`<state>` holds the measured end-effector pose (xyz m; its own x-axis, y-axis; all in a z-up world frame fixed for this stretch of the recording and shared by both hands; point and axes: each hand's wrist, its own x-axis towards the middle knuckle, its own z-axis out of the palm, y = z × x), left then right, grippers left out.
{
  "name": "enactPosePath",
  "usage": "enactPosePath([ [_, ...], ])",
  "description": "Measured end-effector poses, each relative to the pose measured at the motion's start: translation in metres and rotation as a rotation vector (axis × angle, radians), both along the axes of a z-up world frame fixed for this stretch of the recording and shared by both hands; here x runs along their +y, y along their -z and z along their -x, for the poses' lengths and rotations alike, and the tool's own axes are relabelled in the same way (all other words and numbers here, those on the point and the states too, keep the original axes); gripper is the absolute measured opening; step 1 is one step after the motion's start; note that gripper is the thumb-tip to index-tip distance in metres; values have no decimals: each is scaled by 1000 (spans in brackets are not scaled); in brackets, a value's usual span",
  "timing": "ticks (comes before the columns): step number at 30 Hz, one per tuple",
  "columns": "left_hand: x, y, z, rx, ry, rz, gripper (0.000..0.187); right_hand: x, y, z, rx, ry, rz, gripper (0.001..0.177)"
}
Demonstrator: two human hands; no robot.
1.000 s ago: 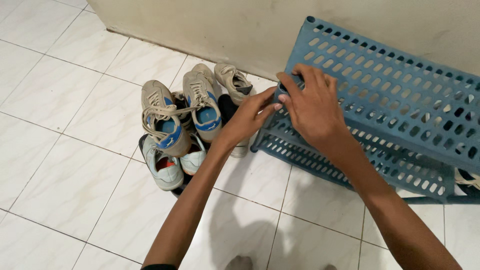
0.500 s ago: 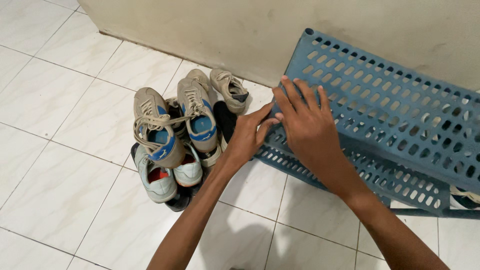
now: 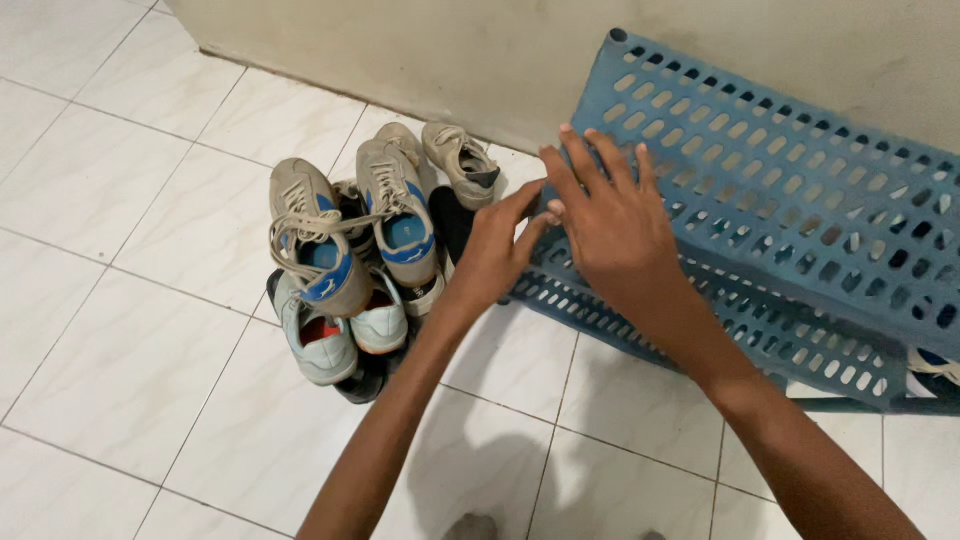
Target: The person assembles a blue plastic shoe rack by inserting pegs into the shelves and stacking them. Then the person places several pairs of shoes from the floor onto the assembled rack.
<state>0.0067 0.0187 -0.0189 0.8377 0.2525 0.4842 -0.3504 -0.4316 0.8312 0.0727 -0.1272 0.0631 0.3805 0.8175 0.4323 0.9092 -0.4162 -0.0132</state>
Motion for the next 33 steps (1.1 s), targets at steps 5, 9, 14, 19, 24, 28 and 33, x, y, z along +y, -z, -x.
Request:
enactPosePath([
  [5,28,-10,-14,228,263,-15,39,-4,-4,-7,90,-50,48,48],
  [9,29,-15,-10,227,254,-79,30,-2,-5,-3,94,-42,45,46],
  [14,24,-14,-4,111,189,-65,27,-3,-7,4,49,-10,21,41],
  [19,16,-7,1,98,96,-37,35,-2,-3,6,-24,13,2,42],
  [24,-1,4,-2,-4,-47,-29,44,-3,2,6,-50,25,-2,45],
  [28,-8,-2,5,75,-112,-32,43,-1,5,1,-55,23,23,46],
  [33,-4,-9,8,58,-88,-57,36,-3,16,-4,-160,22,49,53],
])
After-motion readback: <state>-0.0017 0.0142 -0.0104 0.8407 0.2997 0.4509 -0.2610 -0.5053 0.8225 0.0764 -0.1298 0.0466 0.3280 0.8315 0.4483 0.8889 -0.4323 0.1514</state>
